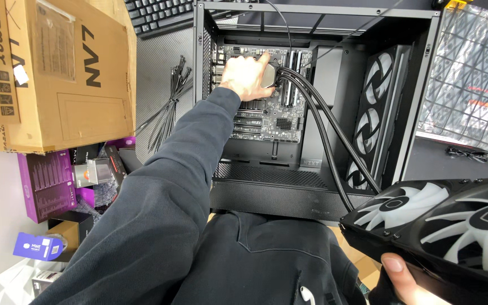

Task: The person unscrews a component from a PC case using a screwdriver, prepares a motherboard with a liquid cooler attached, and opens a small box containing mounting hardware.

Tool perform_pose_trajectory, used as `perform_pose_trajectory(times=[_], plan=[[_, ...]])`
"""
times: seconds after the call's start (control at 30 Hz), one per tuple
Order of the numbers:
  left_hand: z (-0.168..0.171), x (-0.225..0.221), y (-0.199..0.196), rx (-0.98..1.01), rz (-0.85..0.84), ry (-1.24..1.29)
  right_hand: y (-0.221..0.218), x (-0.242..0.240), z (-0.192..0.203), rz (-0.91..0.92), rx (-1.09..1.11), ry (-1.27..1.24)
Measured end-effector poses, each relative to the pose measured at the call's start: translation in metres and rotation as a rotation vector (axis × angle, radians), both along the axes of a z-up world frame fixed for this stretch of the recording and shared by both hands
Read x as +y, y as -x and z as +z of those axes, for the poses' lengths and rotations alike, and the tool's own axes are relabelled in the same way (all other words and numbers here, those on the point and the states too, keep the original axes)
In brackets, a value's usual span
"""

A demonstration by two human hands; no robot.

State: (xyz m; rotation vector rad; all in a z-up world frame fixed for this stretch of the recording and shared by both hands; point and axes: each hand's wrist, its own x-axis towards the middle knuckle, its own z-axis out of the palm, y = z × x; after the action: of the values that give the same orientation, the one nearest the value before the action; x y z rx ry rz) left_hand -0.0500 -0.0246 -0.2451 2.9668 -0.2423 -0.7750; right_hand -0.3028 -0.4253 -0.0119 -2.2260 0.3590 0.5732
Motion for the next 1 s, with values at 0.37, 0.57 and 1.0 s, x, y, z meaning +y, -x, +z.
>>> perform_pose_trajectory(times=[0.37, 0.57, 1.0], plan=[[0.002, 0.003, -0.002, 0.033, 0.003, -0.013, -0.013, 0.001, -0.004, 0.201, -0.067, 0.029], [0.003, 0.004, 0.0, 0.026, 0.044, -0.022, 0.015, 0.003, -0.045, -0.255, -0.266, -0.207], [0.012, 0.003, 0.0, 0.076, 0.042, -0.056, 0.026, 0.016, -0.045, -0.16, -0.331, -0.143]])
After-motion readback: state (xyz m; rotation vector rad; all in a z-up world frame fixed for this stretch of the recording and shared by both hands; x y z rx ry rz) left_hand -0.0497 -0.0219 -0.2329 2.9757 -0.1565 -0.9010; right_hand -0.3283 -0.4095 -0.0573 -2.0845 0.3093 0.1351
